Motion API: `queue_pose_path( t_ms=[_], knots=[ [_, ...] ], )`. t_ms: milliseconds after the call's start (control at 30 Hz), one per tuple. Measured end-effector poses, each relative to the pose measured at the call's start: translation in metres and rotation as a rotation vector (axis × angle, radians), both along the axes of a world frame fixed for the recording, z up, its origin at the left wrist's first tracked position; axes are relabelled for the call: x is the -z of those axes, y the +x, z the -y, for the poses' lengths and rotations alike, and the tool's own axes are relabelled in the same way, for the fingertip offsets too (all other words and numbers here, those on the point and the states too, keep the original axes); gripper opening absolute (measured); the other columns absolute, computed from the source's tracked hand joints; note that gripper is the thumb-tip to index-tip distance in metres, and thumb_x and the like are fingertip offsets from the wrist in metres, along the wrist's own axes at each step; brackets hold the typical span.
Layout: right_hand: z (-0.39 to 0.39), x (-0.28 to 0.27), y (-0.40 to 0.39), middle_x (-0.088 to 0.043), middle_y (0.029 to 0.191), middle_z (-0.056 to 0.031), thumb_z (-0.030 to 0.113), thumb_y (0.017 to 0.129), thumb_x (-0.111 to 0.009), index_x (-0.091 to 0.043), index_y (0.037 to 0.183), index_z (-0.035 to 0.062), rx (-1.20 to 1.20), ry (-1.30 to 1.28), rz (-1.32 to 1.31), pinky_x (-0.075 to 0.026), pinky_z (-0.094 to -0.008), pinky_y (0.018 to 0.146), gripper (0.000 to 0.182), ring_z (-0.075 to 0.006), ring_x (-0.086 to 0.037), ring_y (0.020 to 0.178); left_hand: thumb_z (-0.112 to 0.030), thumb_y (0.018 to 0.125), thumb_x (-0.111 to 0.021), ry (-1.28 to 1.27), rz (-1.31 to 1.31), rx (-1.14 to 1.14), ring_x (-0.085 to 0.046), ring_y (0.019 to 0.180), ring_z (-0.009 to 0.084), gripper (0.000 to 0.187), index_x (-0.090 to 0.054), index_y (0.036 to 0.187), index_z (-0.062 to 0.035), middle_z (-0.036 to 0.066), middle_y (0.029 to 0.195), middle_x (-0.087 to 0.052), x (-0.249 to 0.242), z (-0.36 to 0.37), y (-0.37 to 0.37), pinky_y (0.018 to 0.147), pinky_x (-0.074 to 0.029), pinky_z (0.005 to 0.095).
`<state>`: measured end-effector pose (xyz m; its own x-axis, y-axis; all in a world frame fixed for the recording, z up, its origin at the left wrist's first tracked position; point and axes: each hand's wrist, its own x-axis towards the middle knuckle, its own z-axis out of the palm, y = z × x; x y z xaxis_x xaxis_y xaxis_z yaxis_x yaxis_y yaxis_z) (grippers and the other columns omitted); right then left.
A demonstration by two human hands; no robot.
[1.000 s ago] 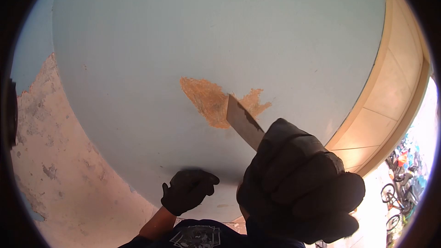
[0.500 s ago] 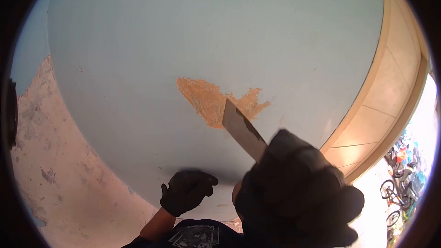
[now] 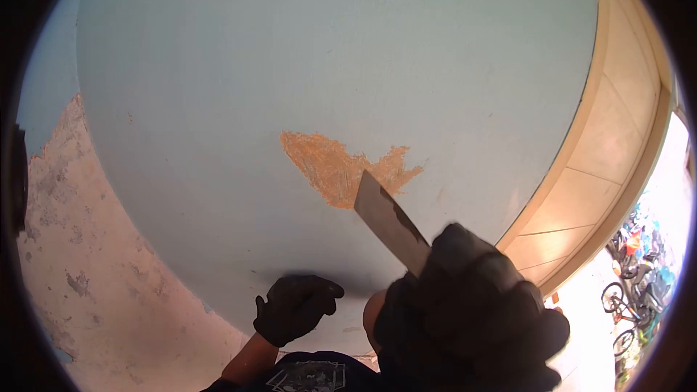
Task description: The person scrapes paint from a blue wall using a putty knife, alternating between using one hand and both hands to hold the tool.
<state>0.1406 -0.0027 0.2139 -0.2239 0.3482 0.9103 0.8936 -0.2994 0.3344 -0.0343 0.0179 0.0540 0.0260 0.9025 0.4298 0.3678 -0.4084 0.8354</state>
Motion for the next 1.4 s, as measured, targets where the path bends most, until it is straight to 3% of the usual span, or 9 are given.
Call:
queue_pose_path(
  t_ms=[33, 100, 200, 333, 767, 967, 1233, 1400],
  knots=[
    [-0.006, 0.003, 0.003, -0.043, 0.06, 0.0023, 0.022, 0.074, -0.07, -0.059, 0.075, 0.0261, -0.005, 0.026, 0.022, -0.038, -0.0353, 0.061, 0.011, -0.0185, -0.044, 0.052, -0.015, 0.096, -0.059, -0.029, -0.002, -0.007, -0.068, 0.063, 0.0146, 0.018, -0.074, 0.095, -0.0043, 0.006, 0.071, -0.071, -0.001, 0.002, 0.001, 0.062, -0.054, 0.03],
    [-0.015, 0.001, -0.002, -0.041, 0.066, -0.0014, 0.019, 0.068, -0.064, -0.053, 0.072, 0.0185, 0.017, 0.165, 0.098, -0.032, -0.0363, 0.057, 0.012, -0.019, -0.042, 0.056, -0.015, 0.096, -0.059, -0.016, -0.006, -0.002, -0.068, 0.063, 0.0144, 0.018, -0.074, 0.095, -0.0043, 0.006, 0.071, -0.071, 0.004, 0.001, 0.001, 0.062, -0.054, 0.0299],
    [-0.007, -0.004, -0.002, -0.04, 0.068, -0.0034, 0.015, 0.074, -0.058, -0.048, 0.067, 0.0158, -0.104, 0.102, 0.065, -0.029, -0.0362, 0.054, 0.013, -0.019, -0.041, 0.057, -0.014, 0.096, -0.059, -0.005, -0.018, -0.003, -0.068, 0.063, 0.0142, 0.018, -0.074, 0.095, -0.0043, 0.006, 0.071, -0.071, 0.002, -0.001, -0.001, 0.063, -0.054, 0.0297],
    [-0.021, -0.002, -0.017, -0.041, 0.061, -0.0013, 0.018, 0.074, -0.061, -0.052, 0.067, 0.0168, -0.262, 0.188, -0.167, -0.032, -0.0346, 0.052, 0.011, -0.0188, -0.042, 0.053, -0.014, 0.095, -0.059, 0.046, -0.038, -0.03, -0.069, 0.064, 0.0147, 0.018, -0.073, 0.095, -0.0039, 0.006, 0.071, -0.071, 0.003, 0.0, 0.002, 0.063, -0.055, 0.03],
    [-0.03, -0.001, -0.015, -0.041, 0.061, -0.0007, 0.018, 0.076, -0.059, -0.05, 0.067, 0.0167, -0.746, 0.255, -0.359, -0.031, -0.0348, 0.052, 0.013, -0.0186, -0.041, 0.052, -0.015, 0.096, -0.057, -0.015, -0.018, 0.004, -0.069, 0.065, 0.014, 0.02, -0.074, 0.097, -0.0043, 0.006, 0.073, -0.071, 0.004, 0.001, -0.001, 0.062, -0.055, 0.0297],
    [-0.037, 0.0, -0.014, -0.041, 0.061, -0.0005, 0.019, 0.078, -0.058, -0.049, 0.067, 0.0166, -1.218, 0.255, -0.522, -0.031, -0.0349, 0.052, 0.014, -0.0185, -0.04, 0.051, -0.013, 0.096, -0.058, 0.052, -0.011, 0.026, -0.069, 0.064, 0.0149, 0.019, -0.073, 0.096, -0.0025, 0.006, 0.073, -0.071, 0.009, -0.002, -0.001, 0.062, -0.055, 0.0295],
    [-0.056, -0.003, -0.021, -0.041, 0.061, -0.0001, 0.019, 0.079, -0.057, -0.048, 0.067, 0.0165, -2.308, 0.141, -0.808, -0.031, -0.035, 0.052, 0.016, -0.0184, -0.039, 0.05, -0.011, 0.095, -0.058, 0.046, -0.049, -0.016, -0.068, 0.063, 0.0139, 0.017, -0.073, 0.096, -0.0032, 0.006, 0.071, -0.071, 0.002, 0.001, 0.001, 0.062, -0.054, 0.0297],
    [-0.06, -0.006, -0.021, -0.042, 0.061, 0.0001, 0.019, 0.08, -0.056, -0.047, 0.067, 0.0165, -2.495, 0.118, -0.858, -0.031, -0.035, 0.052, 0.017, -0.0183, -0.038, 0.05, -0.01, 0.095, -0.057, 0.017, -0.002, 0.012, -0.067, 0.061, 0.0136, 0.017, -0.074, 0.096, -0.0044, 0.005, 0.071, -0.07, 0.005, -0.002, -0.002, 0.061, -0.054, 0.0296]
  ],
)
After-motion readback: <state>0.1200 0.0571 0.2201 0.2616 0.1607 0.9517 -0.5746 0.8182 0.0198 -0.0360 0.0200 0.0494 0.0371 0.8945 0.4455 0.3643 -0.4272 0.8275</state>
